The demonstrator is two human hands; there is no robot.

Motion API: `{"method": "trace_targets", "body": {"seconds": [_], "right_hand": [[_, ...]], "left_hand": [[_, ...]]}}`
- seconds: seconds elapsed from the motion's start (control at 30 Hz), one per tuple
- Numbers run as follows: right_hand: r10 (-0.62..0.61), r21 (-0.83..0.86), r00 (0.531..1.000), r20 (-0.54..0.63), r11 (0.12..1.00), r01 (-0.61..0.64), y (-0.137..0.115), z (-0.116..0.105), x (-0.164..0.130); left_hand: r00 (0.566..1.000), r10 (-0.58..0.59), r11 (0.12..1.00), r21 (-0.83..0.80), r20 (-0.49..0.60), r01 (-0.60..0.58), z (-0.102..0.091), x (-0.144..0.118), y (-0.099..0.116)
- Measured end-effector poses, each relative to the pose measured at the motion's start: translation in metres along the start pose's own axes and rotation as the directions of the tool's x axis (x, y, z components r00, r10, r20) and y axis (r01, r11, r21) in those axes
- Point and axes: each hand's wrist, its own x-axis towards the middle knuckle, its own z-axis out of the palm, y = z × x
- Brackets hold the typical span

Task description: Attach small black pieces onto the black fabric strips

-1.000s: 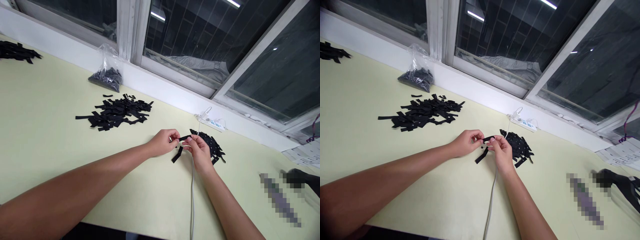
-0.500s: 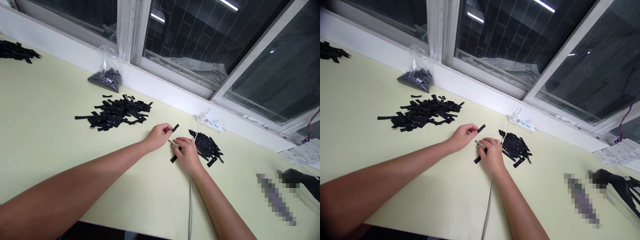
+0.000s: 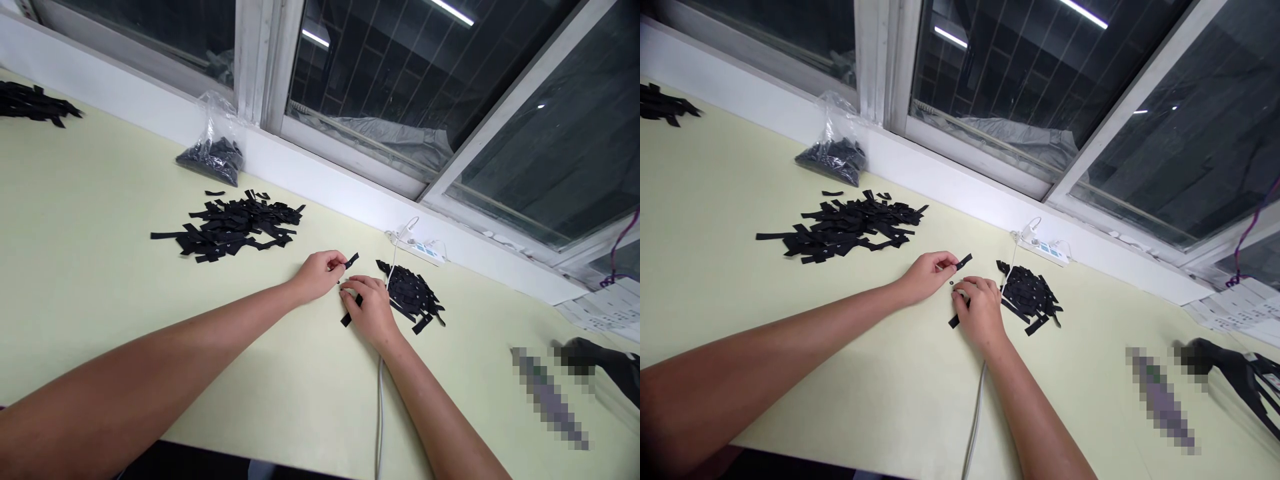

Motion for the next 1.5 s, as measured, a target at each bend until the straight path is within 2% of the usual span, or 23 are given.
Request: {"method": "trace_targets", "body": {"seconds": [0.17, 0.27, 0.4, 0.53, 0.7, 1.07, 1.23, 1.33, 1.5], "right_hand": [[-0.032, -0.006, 0.999, 0.009, 0.999, 0.032, -0.001, 0.000, -0.001], [-0.029, 0.040, 0.999, -0.025, 0.999, 0.030, -0.003, -0.004, -0.001], [0.077, 0.193, 0.990, -0.115, 0.980, -0.054, -0.009, -0.014, -0.002], [0.215, 0.333, 0.965, -0.151, 0.930, -0.155, -0.013, -0.020, -0.003], [0.278, 0.415, 0.946, -0.169, 0.890, -0.188, -0.012, -0.020, -0.003], [0.265, 0.464, 0.944, -0.196, 0.873, -0.149, -0.006, -0.018, -0.002], [0.182, 0.411, 0.957, -0.226, 0.909, -0.076, -0.003, -0.017, -0.002], [0.137, 0.389, 0.969, -0.207, 0.920, -0.047, -0.001, -0.017, -0.002], [0.160, 0.421, 0.970, -0.181, 0.905, -0.070, -0.001, -0.017, -0.001]], "left_hand": [[1.000, -0.015, 1.000, 0.003, 0.018, 0.015, -0.001, 0.000, 0.002], [0.999, -0.021, 1.000, 0.001, 0.024, 0.021, -0.002, -0.001, 0.004], [0.999, -0.031, 0.999, -0.023, 0.032, 0.032, -0.002, -0.002, 0.005], [0.995, -0.035, 0.997, -0.058, 0.098, 0.041, -0.003, -0.004, 0.009], [0.984, -0.039, 0.991, -0.119, 0.176, 0.061, -0.005, -0.006, 0.017], [0.973, -0.070, 0.980, -0.169, 0.219, 0.108, -0.003, -0.005, 0.009], [0.974, -0.055, 0.982, -0.164, 0.219, 0.092, -0.003, -0.005, 0.009], [0.973, -0.049, 0.982, -0.168, 0.224, 0.088, -0.003, -0.004, 0.009], [0.962, -0.015, 0.976, -0.204, 0.272, 0.073, -0.001, -0.005, 0.011]]}}
